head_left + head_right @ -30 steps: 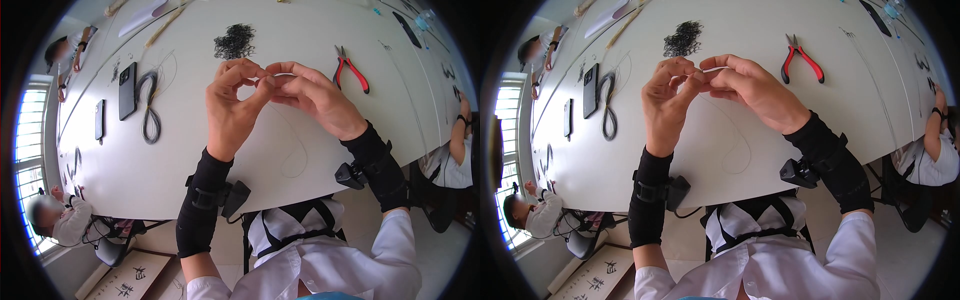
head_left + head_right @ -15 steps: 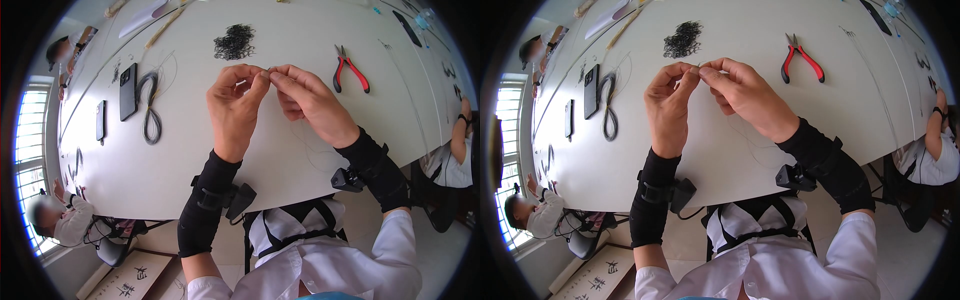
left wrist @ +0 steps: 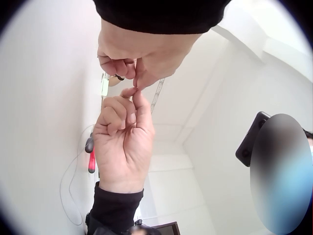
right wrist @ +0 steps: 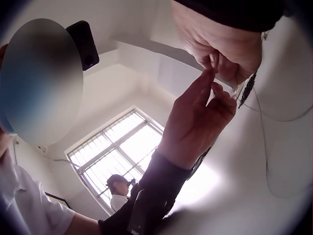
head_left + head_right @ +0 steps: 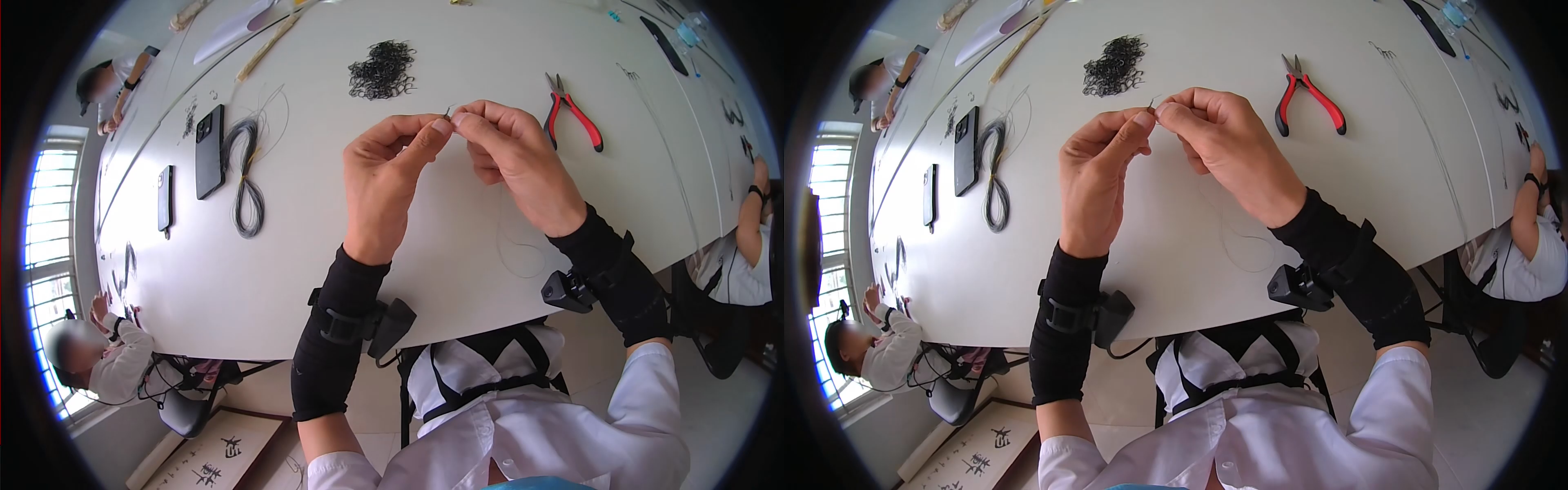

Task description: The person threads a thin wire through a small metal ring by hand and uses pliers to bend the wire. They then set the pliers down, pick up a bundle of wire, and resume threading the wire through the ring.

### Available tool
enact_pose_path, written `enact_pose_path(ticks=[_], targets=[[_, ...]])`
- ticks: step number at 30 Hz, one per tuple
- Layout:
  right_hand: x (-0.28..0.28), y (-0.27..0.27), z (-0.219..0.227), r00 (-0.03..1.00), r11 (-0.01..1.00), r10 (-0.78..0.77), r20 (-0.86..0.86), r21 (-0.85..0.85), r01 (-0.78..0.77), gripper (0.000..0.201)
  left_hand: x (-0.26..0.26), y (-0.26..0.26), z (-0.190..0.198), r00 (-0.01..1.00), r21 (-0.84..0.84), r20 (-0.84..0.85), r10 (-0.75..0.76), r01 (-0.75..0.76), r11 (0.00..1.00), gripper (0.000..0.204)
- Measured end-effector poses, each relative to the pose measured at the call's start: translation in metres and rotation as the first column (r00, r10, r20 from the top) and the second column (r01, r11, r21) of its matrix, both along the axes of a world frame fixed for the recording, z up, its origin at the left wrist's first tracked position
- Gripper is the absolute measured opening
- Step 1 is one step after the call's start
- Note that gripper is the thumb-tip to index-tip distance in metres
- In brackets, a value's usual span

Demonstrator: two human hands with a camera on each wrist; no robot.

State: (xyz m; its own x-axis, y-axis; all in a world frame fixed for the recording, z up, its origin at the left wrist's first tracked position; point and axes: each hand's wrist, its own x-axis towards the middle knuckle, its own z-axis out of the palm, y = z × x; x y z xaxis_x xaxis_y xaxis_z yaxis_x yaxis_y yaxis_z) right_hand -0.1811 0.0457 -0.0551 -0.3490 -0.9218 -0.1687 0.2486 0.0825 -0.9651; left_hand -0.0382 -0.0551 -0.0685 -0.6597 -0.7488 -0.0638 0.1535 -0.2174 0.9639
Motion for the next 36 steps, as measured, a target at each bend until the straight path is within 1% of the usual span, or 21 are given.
enact_pose_path(ticks=[4, 7, 10, 12, 13, 15, 18, 21, 22, 25, 27, 30, 31, 32, 33, 34, 35, 36], targets=[[0.000, 0.000, 0.000, 0.999, 1.000, 0.014, -0.051, 0.014, -0.013, 0.026, 0.003, -0.007, 0.000, 0.999, 0.004, 0.026, -0.029, 0.029, 1.000, 0.017], [0.002, 0.000, 0.002, 0.995, 0.999, 0.031, -0.095, 0.021, -0.029, 0.026, 0.003, -0.007, 0.008, 0.997, -0.042, 0.083, -0.001, 0.005, 0.999, 0.018], [0.003, -0.001, -0.002, 0.992, 0.999, 0.038, -0.122, 0.016, -0.036, 0.026, 0.004, -0.008, 0.002, 0.993, -0.151, 0.115, 0.000, 0.018, 0.988, 0.022], [0.002, -0.001, -0.004, 0.987, 0.999, 0.051, -0.150, 0.017, -0.049, 0.025, 0.005, -0.009, 0.004, 0.992, -0.152, 0.126, -0.020, 0.039, 0.988, 0.020], [0.001, 0.000, -0.002, 0.979, 0.998, 0.063, -0.192, 0.029, -0.059, 0.025, 0.006, -0.009, 0.004, 0.991, -0.153, 0.132, -0.030, 0.050, 0.987, 0.019], [-0.001, 0.000, 0.001, 0.958, 0.996, 0.088, -0.273, 0.056, -0.076, 0.024, 0.007, -0.012, 0.000, 0.996, -0.077, 0.078, -0.050, 0.056, 0.995, 0.018], [-0.006, 0.000, -0.001, 0.943, 0.998, 0.067, -0.325, 0.036, -0.058, 0.025, 0.009, -0.016, -0.001, 0.996, 0.024, 0.017, -0.083, 0.083, 0.996, 0.016], [-0.006, 0.000, 0.002, 0.953, 0.998, 0.050, -0.299, 0.038, -0.040, 0.025, 0.010, -0.018, 0.000, 0.994, 0.119, -0.029, -0.110, 0.112, 0.986, 0.016], [-0.006, 0.000, 0.001, 0.948, 0.998, 0.058, -0.313, 0.041, -0.048, 0.024, 0.010, -0.018, -0.001, 0.992, 0.151, -0.043, -0.116, 0.121, 0.981, 0.016], [-0.007, 0.000, -0.001, 0.935, 0.995, 0.090, -0.344, 0.067, -0.071, 0.024, 0.011, -0.020, -0.002, 0.988, 0.171, -0.071, -0.138, 0.148, 0.974, 0.016], [-0.010, 0.002, 0.002, 0.930, 0.990, 0.123, -0.346, 0.112, -0.089, 0.023, 0.011, -0.020, -0.003, 0.989, 0.131, -0.068, -0.134, 0.142, 0.981, 0.017], [-0.015, 0.008, 0.006, 0.819, 0.976, 0.176, -0.546, 0.205, -0.073, 0.022, 0.010, -0.020, -0.005, 0.992, 0.048, -0.047, -0.118, 0.120, 0.992, 0.019], [-0.021, 0.013, 0.004, 0.716, 0.995, 0.072, -0.695, 0.098, -0.005, 0.024, 0.010, -0.020, -0.005, 0.993, 0.015, -0.039, -0.111, 0.111, 0.994, 0.020], [-0.031, 0.019, 0.001, 0.585, 0.999, -0.041, -0.810, -0.019, 0.044, 0.025, 0.010, -0.021, -0.005, 0.993, 0.001, -0.036, -0.108, 0.108, 0.994, 0.021], [-0.041, 0.026, 0.008, 0.487, 0.989, -0.078, -0.870, -0.004, 0.150, 0.034, 0.010, -0.021, -0.006, 0.994, -0.011, -0.036, -0.105, 0.104, 0.994, 0.021], [-0.053, 0.032, 0.004, 0.305, 0.974, -0.097, -0.947, -0.028, 0.224, 0.037, 0.010, -0.020, -0.007, 0.994, -0.020, -0.038, -0.103, 0.102, 0.995, 0.022], [-0.066, 0.038, -0.004, 0.109, 0.954, -0.102, -0.989, -0.066, 0.293, 0.041, 0.010, -0.019, -0.008, 0.994, -0.023, -0.030, -0.105, 0.104, 0.994, 0.022], [-0.074, 0.042, -0.008, -0.093, 0.928, -0.093, -0.991, -0.120, 0.352, 0.044, 0.009, -0.018, -0.008, 0.994, -0.028, -0.024, -0.109, 0.108, 0.994, 0.022]])
